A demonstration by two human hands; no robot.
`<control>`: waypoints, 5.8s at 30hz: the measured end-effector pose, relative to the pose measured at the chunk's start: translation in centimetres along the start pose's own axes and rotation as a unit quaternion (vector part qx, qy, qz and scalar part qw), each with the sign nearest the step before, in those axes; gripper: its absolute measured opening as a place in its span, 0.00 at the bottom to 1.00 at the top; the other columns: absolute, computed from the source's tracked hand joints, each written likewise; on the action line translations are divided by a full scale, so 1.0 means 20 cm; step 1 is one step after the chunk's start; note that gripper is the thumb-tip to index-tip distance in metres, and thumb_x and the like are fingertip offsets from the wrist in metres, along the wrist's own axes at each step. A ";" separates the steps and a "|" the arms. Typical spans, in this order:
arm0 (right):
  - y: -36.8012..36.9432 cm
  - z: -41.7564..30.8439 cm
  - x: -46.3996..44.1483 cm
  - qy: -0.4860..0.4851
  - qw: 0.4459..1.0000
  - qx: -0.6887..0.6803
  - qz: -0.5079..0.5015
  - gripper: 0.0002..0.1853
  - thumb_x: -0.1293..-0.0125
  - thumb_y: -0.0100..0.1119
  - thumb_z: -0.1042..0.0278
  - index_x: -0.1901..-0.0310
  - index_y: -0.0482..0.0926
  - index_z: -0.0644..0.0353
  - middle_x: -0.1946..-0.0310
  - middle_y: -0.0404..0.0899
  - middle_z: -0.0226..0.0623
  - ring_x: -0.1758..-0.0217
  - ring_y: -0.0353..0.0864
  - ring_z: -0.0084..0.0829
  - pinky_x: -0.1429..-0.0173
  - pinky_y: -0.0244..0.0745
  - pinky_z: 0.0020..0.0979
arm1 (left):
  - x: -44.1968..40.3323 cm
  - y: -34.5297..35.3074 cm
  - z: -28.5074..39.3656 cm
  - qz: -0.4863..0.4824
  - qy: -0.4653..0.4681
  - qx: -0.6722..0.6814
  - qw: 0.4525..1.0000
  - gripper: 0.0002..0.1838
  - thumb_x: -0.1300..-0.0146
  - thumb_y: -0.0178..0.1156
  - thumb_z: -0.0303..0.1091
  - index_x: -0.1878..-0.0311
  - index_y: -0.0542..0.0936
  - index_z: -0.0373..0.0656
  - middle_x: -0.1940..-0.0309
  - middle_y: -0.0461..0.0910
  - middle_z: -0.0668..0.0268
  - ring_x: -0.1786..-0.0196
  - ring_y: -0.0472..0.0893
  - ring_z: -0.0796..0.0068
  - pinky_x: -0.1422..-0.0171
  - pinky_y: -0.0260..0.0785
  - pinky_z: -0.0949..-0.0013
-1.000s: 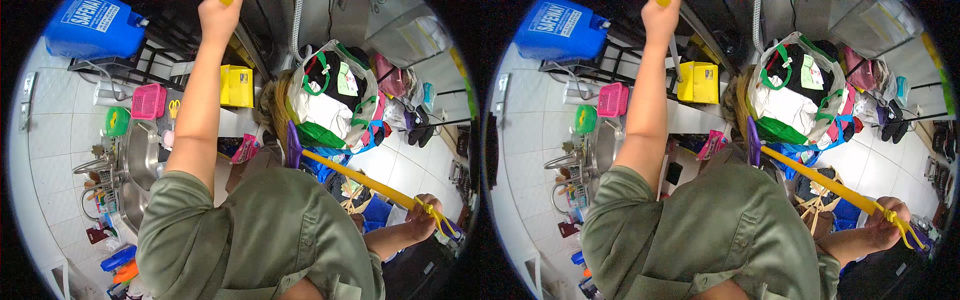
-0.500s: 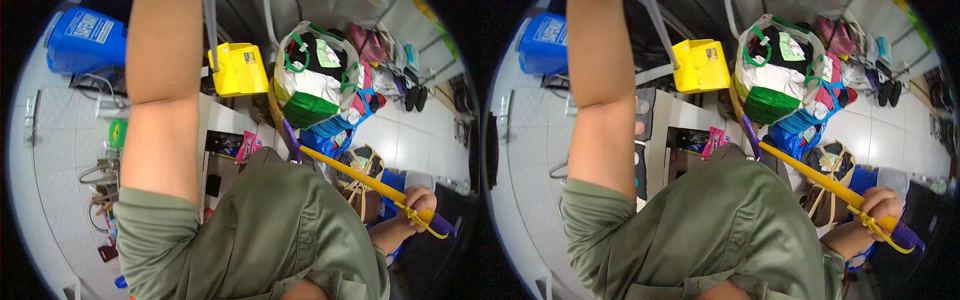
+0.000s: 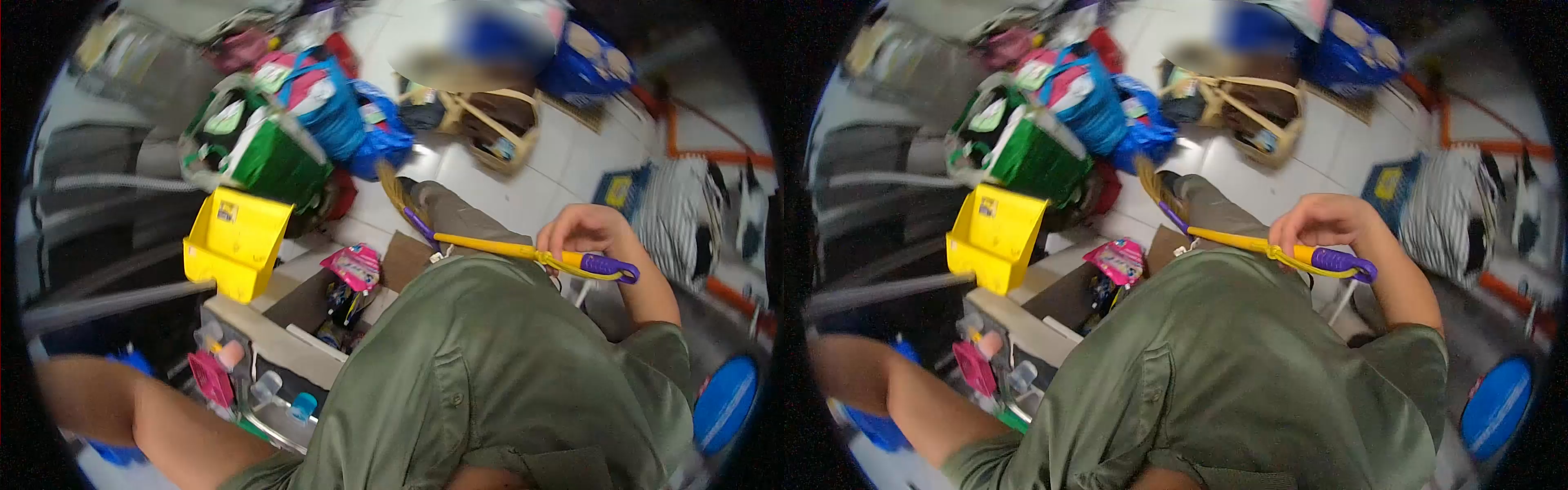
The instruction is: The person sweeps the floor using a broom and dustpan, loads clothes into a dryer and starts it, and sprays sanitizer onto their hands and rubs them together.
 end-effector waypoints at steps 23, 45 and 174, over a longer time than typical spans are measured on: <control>-0.74 0.91 1.63 0.160 0.794 0.110 0.576 0.07 0.53 0.51 0.80 0.69 0.69 0.65 0.87 0.68 0.32 0.89 0.66 0.25 0.86 0.62 0.26 | 2.10 0.23 0.34 -0.509 -0.275 0.296 0.760 0.12 0.41 0.50 0.41 0.73 0.73 0.42 0.80 0.71 0.69 0.74 0.69 0.78 0.66 0.61 0.74; -1.75 0.45 1.71 0.217 0.797 0.209 0.523 0.20 0.52 0.47 0.81 0.54 0.70 0.64 0.90 0.66 0.35 0.94 0.63 0.29 0.90 0.59 0.31 | 3.85 0.15 0.66 -0.666 -0.320 0.168 0.653 0.14 0.43 0.55 0.40 0.64 0.75 0.37 0.76 0.74 0.67 0.74 0.73 0.82 0.71 0.66 0.79; 0.36 1.53 -0.74 -0.307 0.217 -0.612 0.696 0.21 0.50 0.50 0.76 0.51 0.67 0.63 0.84 0.68 0.33 0.89 0.64 0.25 0.85 0.62 0.26 | 3.96 0.19 1.75 -0.847 0.331 0.411 -0.066 0.08 0.41 0.52 0.30 0.65 0.74 0.35 0.69 0.77 0.64 0.72 0.77 0.76 0.70 0.69 0.79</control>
Point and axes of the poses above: each hand's wrist, its own x-axis away from the middle knuckle, its own y-axis out of the palm, z = x × y, the point moved 1 cm from there along -x, towards the middle knuckle
